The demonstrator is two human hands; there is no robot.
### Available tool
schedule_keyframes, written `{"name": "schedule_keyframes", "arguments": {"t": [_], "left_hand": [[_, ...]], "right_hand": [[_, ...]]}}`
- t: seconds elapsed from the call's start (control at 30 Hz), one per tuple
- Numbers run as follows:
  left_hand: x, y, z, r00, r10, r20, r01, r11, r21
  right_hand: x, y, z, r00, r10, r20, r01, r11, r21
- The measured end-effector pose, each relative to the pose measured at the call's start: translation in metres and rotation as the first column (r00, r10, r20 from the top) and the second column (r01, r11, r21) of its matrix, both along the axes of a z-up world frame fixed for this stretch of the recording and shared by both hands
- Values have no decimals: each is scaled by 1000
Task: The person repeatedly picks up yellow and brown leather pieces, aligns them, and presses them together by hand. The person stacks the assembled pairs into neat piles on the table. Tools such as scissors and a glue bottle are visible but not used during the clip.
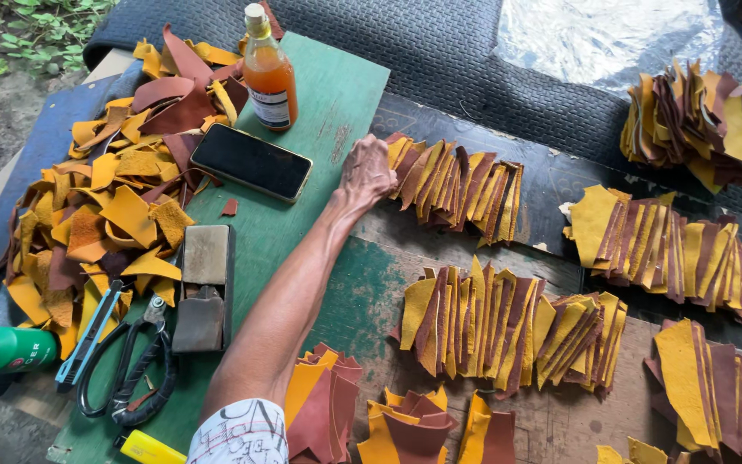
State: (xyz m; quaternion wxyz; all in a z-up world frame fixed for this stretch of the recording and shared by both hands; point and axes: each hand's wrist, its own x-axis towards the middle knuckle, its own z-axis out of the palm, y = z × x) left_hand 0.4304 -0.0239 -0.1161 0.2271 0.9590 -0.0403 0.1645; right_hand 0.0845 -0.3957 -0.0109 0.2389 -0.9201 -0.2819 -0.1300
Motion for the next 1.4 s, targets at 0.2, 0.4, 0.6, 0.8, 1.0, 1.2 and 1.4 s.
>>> {"name": "schedule_keyframes", "arguments": {"t": [0.2,0.4,0.6,0.8,1.0,1.2,1.4], "left_hand": [[2,4,10,989,20,-146,-31,997,-67],[-1,13,12,997,-45,-66,34,988,-149],[-6,24,14,966,-152,-210,131,985,-110],[-39,7,21,909,-209,-360,253,964,78],[-53,1,16,951,-229,-208,259,957,133],[-54,0,10,967,-241,-85,249,963,104],[-43,1,7,979,-202,-5,202,977,75]], "right_hand": [[14,6,-5,1000,23,13,-24,1000,18],[35,19,-3,999,46,28,-48,998,42],[58,34,10,989,122,80,-131,985,112],[187,105,-18,970,161,183,-198,959,203],[258,123,-48,995,82,60,-88,990,107],[281,144,-62,968,250,18,-234,928,-290],[303,151,-79,983,173,-60,-182,903,-389]]}}
